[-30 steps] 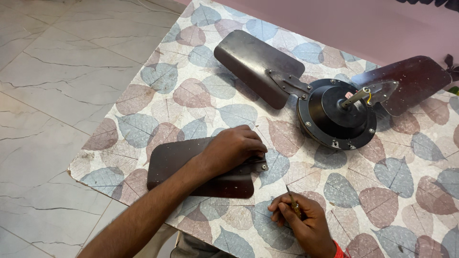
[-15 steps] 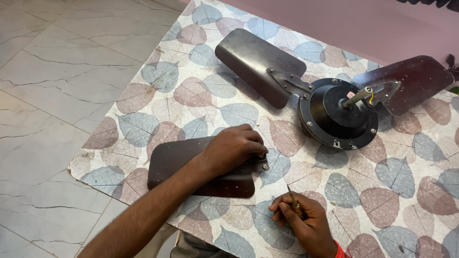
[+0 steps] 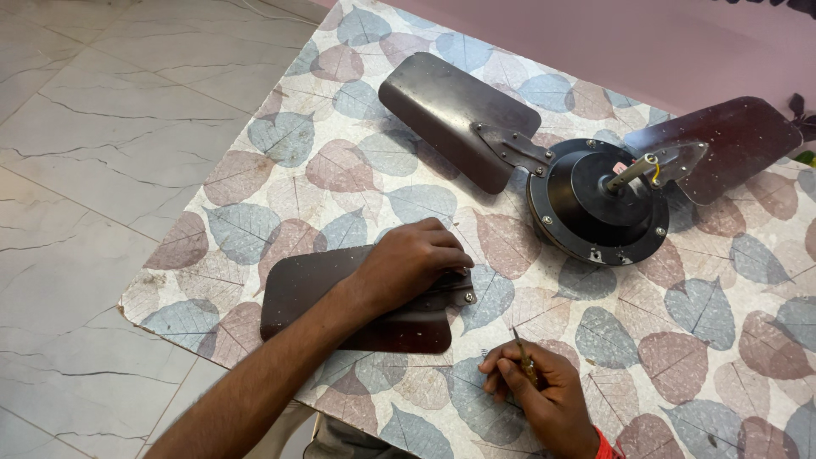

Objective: The person uses a screwdriver to loosen and remove the screws securing the blades to the ceiling fan motor housing. They remove one blade and set it aside on the table, then continue to loosen the screws on the remaining blades.

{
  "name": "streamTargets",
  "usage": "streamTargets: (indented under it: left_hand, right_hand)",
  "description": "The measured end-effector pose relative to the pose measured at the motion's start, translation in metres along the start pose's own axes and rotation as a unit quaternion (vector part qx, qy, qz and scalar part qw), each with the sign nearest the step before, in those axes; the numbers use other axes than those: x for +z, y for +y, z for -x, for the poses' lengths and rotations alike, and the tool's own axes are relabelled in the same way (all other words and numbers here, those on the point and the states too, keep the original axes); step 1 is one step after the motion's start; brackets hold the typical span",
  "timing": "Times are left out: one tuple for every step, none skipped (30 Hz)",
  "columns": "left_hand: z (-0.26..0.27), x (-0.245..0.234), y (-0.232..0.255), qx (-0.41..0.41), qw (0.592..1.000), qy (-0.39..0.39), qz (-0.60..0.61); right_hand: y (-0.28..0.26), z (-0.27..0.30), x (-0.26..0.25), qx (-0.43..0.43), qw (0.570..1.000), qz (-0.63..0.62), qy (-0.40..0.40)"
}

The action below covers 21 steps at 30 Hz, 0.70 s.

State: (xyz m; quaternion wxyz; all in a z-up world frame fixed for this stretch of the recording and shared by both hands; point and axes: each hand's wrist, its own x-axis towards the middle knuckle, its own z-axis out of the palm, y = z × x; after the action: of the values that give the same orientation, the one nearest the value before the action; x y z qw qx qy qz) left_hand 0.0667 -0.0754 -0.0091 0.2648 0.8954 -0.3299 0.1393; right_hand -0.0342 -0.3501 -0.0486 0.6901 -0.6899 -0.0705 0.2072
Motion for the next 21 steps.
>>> streamTargets:
  left_hand:
    - [0.0,-0.002,0.001,-0.001,1.0,0.009,0.007]
    - [0.0,-0.004,0.001,-0.001,1.0,0.018,0.014]
    - [-0.001,-0.006,0.002,0.001,1.0,0.022,0.018]
    - [-0.001,-0.008,0.003,0.002,0.999,0.027,0.021]
    - [-0.001,-0.01,0.004,0.004,0.999,0.033,0.024]
    - [-0.002,-0.012,0.005,-0.001,0.999,0.038,0.031]
    - [-0.002,-0.014,0.007,-0.005,0.998,0.042,0.038]
    - [-0.002,-0.015,0.008,-0.008,0.998,0.047,0.046]
    - [-0.003,-0.016,0.01,-0.009,0.998,0.049,0.041]
    - [-0.005,-0.018,0.011,-0.008,0.998,0.051,0.036]
    - [-0.006,-0.019,0.013,-0.006,0.998,0.053,0.03]
    - [-0.008,-0.021,0.014,-0.005,0.998,0.055,0.026]
    - [-0.01,-0.023,0.016,-0.003,0.998,0.056,0.021]
    - [-0.012,-0.024,0.019,0.0,0.998,0.058,0.018]
    - [-0.014,-0.025,0.02,0.007,0.998,0.056,0.012]
    - [-0.017,-0.026,0.022,0.015,0.998,0.055,0.005]
    - [-0.02,-0.027,0.023,0.023,0.998,0.054,-0.002]
    - [-0.023,-0.027,0.025,0.028,0.998,0.053,-0.002]
    - [-0.027,-0.027,0.027,0.032,0.998,0.052,-0.002]
    - [-0.031,-0.027,0.029,0.037,0.998,0.051,-0.002]
    - [-0.036,-0.026,0.03,0.04,0.998,0.048,-0.001]
  right_hand:
    - [-0.002,-0.001,-0.001,-0.01,1.0,-0.001,-0.003]
    - [-0.004,-0.002,-0.001,-0.019,1.0,0.011,0.014]
    - [-0.006,-0.003,-0.002,-0.027,0.999,0.023,0.031]
    - [-0.008,-0.005,-0.004,-0.037,0.998,0.036,0.047]
    - [-0.01,-0.007,-0.006,-0.059,0.994,0.058,0.069]
    - [-0.012,-0.009,-0.008,-0.08,0.989,0.079,0.092]
    - [-0.013,-0.012,-0.011,-0.101,0.983,0.1,0.116]
    - [-0.014,-0.014,-0.014,-0.13,0.977,0.099,0.136]
    - [-0.014,-0.016,-0.017,-0.159,0.97,0.098,0.156]
    - [-0.014,-0.02,-0.02,-0.189,0.961,0.096,0.178]
    - [-0.014,-0.022,-0.025,-0.203,0.955,0.093,0.195]
    - [-0.015,-0.025,-0.031,-0.219,0.948,0.09,0.214]
    - [-0.015,-0.028,-0.038,-0.234,0.94,0.087,0.234]
    - [-0.014,-0.031,-0.045,-0.245,0.93,0.092,0.259]
    - [-0.014,-0.034,-0.052,-0.255,0.919,0.097,0.285]
    - [-0.013,-0.037,-0.06,-0.266,0.907,0.103,0.309]
    - [-0.013,-0.041,-0.069,-0.273,0.899,0.102,0.328]
    - [-0.013,-0.044,-0.078,-0.277,0.891,0.102,0.345]
    - [-0.013,-0.047,-0.087,-0.282,0.883,0.102,0.362]
    - [-0.013,-0.05,-0.096,-0.291,0.875,0.117,0.37]
    - [-0.013,-0.053,-0.104,-0.299,0.866,0.133,0.378]
